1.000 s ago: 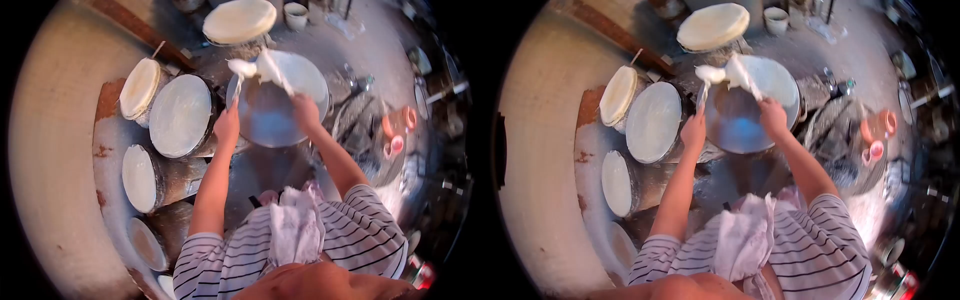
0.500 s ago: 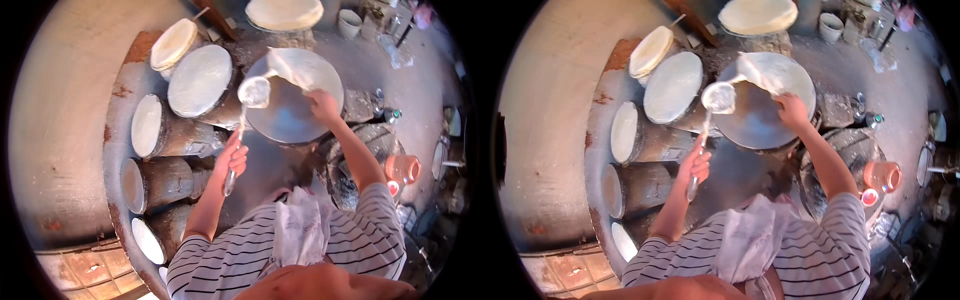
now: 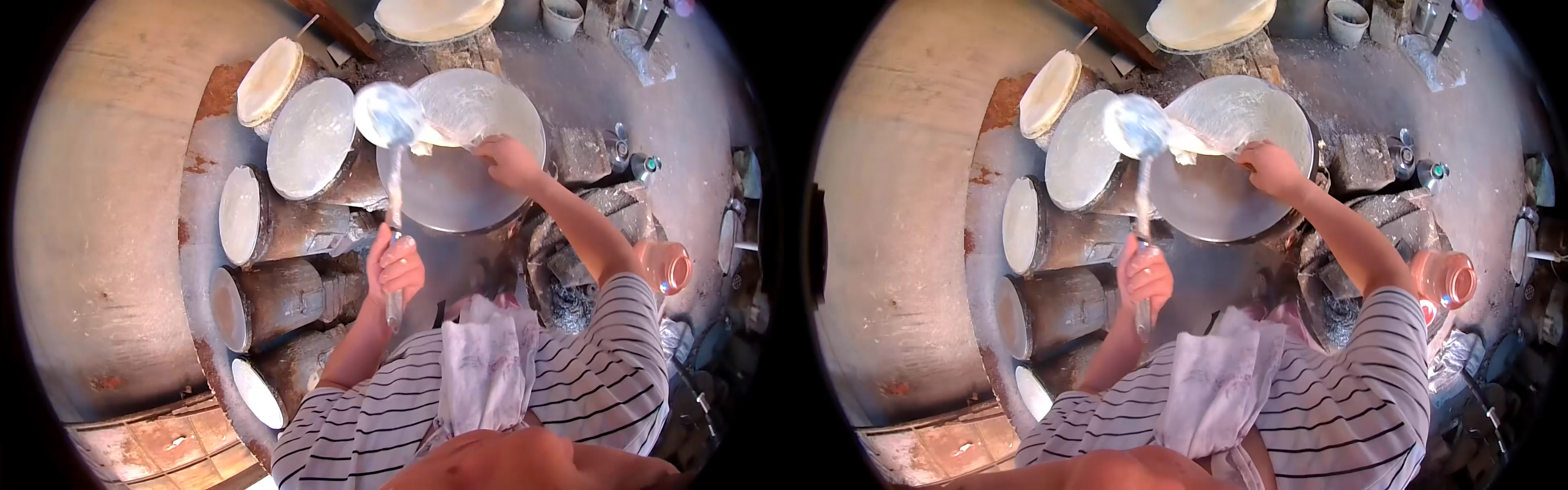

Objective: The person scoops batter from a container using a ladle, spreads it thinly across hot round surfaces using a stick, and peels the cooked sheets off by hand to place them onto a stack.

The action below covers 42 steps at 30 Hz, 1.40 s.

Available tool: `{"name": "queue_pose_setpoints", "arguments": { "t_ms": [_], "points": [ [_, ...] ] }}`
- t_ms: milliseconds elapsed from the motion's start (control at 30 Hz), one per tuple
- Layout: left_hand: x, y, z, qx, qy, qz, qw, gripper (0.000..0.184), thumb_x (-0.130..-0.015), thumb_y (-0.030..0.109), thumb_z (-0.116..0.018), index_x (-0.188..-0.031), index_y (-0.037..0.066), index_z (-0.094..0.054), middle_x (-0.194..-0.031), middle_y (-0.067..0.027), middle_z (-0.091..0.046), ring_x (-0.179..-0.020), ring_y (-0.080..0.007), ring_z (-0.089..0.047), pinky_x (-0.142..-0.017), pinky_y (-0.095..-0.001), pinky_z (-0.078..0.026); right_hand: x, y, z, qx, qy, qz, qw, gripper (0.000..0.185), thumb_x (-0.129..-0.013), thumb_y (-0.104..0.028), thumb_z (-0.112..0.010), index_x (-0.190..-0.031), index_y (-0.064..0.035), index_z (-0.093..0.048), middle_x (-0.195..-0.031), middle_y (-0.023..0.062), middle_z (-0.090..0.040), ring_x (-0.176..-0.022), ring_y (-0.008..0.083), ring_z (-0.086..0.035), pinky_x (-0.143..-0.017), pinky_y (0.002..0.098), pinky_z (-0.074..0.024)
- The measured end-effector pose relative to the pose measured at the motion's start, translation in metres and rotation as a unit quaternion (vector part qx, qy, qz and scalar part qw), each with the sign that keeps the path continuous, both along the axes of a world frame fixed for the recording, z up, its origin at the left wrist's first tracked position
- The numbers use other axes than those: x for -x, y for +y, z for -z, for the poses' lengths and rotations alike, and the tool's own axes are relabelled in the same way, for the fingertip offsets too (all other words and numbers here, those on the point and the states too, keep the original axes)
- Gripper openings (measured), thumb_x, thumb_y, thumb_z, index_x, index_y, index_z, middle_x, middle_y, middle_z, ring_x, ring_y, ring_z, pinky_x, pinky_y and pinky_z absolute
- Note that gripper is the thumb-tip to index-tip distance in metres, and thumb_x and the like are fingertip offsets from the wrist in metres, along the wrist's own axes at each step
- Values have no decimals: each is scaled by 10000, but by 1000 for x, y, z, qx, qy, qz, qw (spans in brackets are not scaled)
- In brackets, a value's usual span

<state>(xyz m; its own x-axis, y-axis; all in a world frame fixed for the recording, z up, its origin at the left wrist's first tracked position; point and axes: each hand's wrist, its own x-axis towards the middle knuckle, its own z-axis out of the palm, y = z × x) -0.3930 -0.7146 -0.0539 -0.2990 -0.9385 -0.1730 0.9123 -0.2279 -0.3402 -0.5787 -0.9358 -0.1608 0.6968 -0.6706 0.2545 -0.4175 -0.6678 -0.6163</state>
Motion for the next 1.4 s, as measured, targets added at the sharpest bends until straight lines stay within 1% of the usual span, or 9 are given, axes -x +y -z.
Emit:
{"name": "queue_pose_setpoints", "arguments": {
  "t_ms": [133,333,567,700,900,967,1033,1167,1400],
  "points": [
    [-7,-1,-32,117,-117,-14,986,458,-973,341,-425,-595,89,-366,-495,36,-351,-317,-45,-341,-265,-185,-302,15,-12,6,-17,-64,23,998,251,-651,-20,-599,-890,-38,-673,-923,108,-640,-895,299,-587,-811,364,-465],
    [-22,-26,36,-30,8,-99,995,394,-960,259,-466,-619,80,-379,-519,15,-398,-329,-57,-373,-283,-200,-353,0,-44,9,-18,-58,-52,997,298,-620,19,-557,-894,-28,-666,-870,113,-640,-906,296,-583,-776,380,-462],
    [-40,23,-19,5,-101,-153,983,384,-973,236,-417,-628,71,-382,-508,2,-377,-353,-71,-396,-298,-208,-370,31,-30,-12,-180,-35,-76,980,284,-647,1,-604,-922,-29,-667,-926,107,-640,-910,288,-594,-804,360,-468],
    [-64,2,7,-58,-56,-127,989,369,-970,225,-422,-633,84,-372,-513,5,-362,-362,-86,-383,-341,-226,-360,5,-52,20,-14,-40,-125,991,309,-611,-12,-636,-913,-65,-681,-949,87,-652,-861,252,-609,-731,336,-490],
    [-82,44,-4,-107,-63,-55,991,367,-971,242,-422,-631,115,-362,-503,39,-339,-369,-79,-357,-353,-206,-349,113,-28,-9,-271,28,-41,961,359,-594,33,-631,-941,-49,-677,-981,78,-654,-896,218,-621,-728,341,-502],
    [-74,21,28,-143,-124,-17,982,369,-968,249,-429,-628,126,-359,-501,52,-339,-369,-68,-347,-355,-197,-340,84,3,1,-194,-47,73,977,363,-609,64,-613,-947,-51,-678,-1008,65,-656,-929,210,-623,-766,331,-506],
    [-64,10,45,-165,-80,-18,983,347,-949,215,-485,-634,136,-361,-504,63,-319,-385,-47,-324,-371,-193,-316,71,25,4,-46,-46,-9,998,338,-614,72,-587,-912,-57,-682,-1012,87,-648,-932,264,-617,-818,344,-496],
    [-62,21,52,-125,-165,13,978,346,-946,216,-500,-638,143,-361,-520,68,-319,-388,-44,-339,-363,-192,-316,84,39,0,-56,-32,79,995,333,-620,52,-580,-923,-46,-678,-992,97,-647,-951,281,-604,-834,350,-486],
    [-83,34,7,-63,-28,47,996,349,-980,252,-416,-661,115,-379,-526,47,-342,-352,-53,-340,-308,-200,-278,66,136,0,57,15,75,995,347,-627,44,-569,-928,-89,-681,-966,29,-640,-948,266,-563,-809,356,-489]
  ]
}}
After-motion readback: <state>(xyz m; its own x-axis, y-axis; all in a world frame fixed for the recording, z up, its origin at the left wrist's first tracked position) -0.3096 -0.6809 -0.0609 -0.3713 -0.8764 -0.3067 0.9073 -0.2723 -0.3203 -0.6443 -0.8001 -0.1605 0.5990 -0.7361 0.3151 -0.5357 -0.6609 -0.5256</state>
